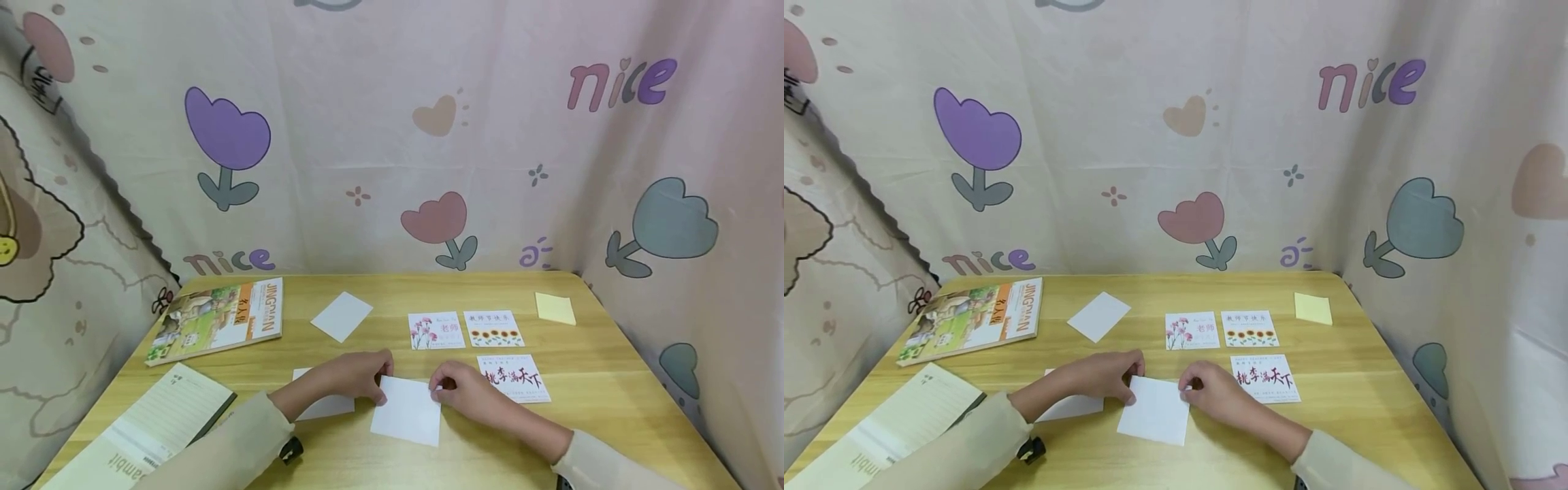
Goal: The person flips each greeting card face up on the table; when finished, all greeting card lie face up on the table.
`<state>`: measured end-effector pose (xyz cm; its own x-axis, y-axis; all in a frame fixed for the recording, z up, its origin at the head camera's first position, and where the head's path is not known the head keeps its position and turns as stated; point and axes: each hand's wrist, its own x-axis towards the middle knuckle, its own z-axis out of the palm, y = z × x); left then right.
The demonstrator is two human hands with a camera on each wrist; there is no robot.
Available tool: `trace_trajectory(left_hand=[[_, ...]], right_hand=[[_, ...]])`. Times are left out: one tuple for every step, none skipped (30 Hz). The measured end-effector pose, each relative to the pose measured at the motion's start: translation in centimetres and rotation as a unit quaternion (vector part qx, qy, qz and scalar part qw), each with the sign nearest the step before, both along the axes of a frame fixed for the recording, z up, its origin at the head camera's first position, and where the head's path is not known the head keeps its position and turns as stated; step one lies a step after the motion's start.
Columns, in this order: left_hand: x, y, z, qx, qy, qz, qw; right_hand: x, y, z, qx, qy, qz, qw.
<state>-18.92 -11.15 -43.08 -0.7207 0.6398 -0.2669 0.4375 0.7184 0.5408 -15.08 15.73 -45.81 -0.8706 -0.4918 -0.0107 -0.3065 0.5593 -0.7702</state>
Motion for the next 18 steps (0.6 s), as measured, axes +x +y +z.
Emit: trace_trajectory(left_hand=[[0.0,0.0,0.0,0.005,-0.003,0.000,1.0000],[0.0,-0.1,-0.1,0.013,-0.008,0.001,0.9999],[0.0,-0.1,-0.1,0.022,-0.014,0.003,0.9997],[-0.1,-0.2,-0.2,0.032,-0.019,0.004,0.9993],[-0.1,-0.3,-0.2,0.042,-0.024,0.006,0.9988],[-0.2,-0.4,-0.3,0.054,-0.029,0.008,0.9981],[-0.2,-0.5,-0.3,0.067,-0.035,0.010,0.9971],[-0.3,-0.6,-0.4,0.080,-0.041,0.012,0.9959],[-0.3,-0.7,-0.4,0.092,-0.046,0.014,0.9946],[-0.4,-0.8,-0.3,0.103,-0.049,0.017,0.9933],[-0.4,-0.9,-0.3,0.115,-0.052,0.019,0.9918],[-0.4,-1.0,-0.2,0.126,-0.055,0.024,0.9902],[-0.4,-1.1,-0.1,0.137,-0.056,0.028,0.9886],[-0.4,-1.2,0.0,0.147,-0.055,0.033,0.9870],[-0.4,-1.3,0.2,0.159,-0.053,0.039,0.9851],[-0.4,-1.4,0.4,0.169,-0.050,0.045,0.9833],[-0.4,-1.6,0.6,0.180,-0.047,0.049,0.9813],[-0.4,-1.6,0.7,0.190,-0.044,0.054,0.9793]], right_hand=[[-0.1,0.2,0.0,-0.007,-0.011,0.009,0.9999],[-0.3,0.3,0.1,-0.014,-0.021,0.018,0.9995],[-0.4,0.5,0.1,-0.022,-0.033,0.025,0.9989],[-0.5,0.6,0.2,-0.030,-0.045,0.030,0.9981],[-0.6,0.8,0.3,-0.037,-0.056,0.033,0.9972],[-0.7,0.9,0.4,-0.043,-0.064,0.034,0.9964],[-0.8,1.0,0.5,-0.047,-0.072,0.034,0.9957],[-1.0,1.1,0.7,-0.050,-0.079,0.032,0.9951],[-1.1,1.2,0.9,-0.052,-0.085,0.028,0.9946],[-1.1,1.2,1.1,-0.053,-0.087,0.025,0.9945],[-1.2,1.2,1.4,-0.053,-0.087,0.022,0.9945],[-1.3,1.3,1.7,-0.054,-0.087,0.020,0.9945],[-1.4,1.3,2.0,-0.056,-0.088,0.017,0.9944],[-1.5,1.3,2.3,-0.059,-0.087,0.016,0.9944],[-1.6,1.4,2.6,-0.061,-0.085,0.016,0.9944],[-1.8,1.4,2.9,-0.065,-0.084,0.018,0.9942],[-1.9,1.5,3.2,-0.070,-0.085,0.019,0.9938],[-2.0,1.5,3.5,-0.075,-0.086,0.020,0.9933]])
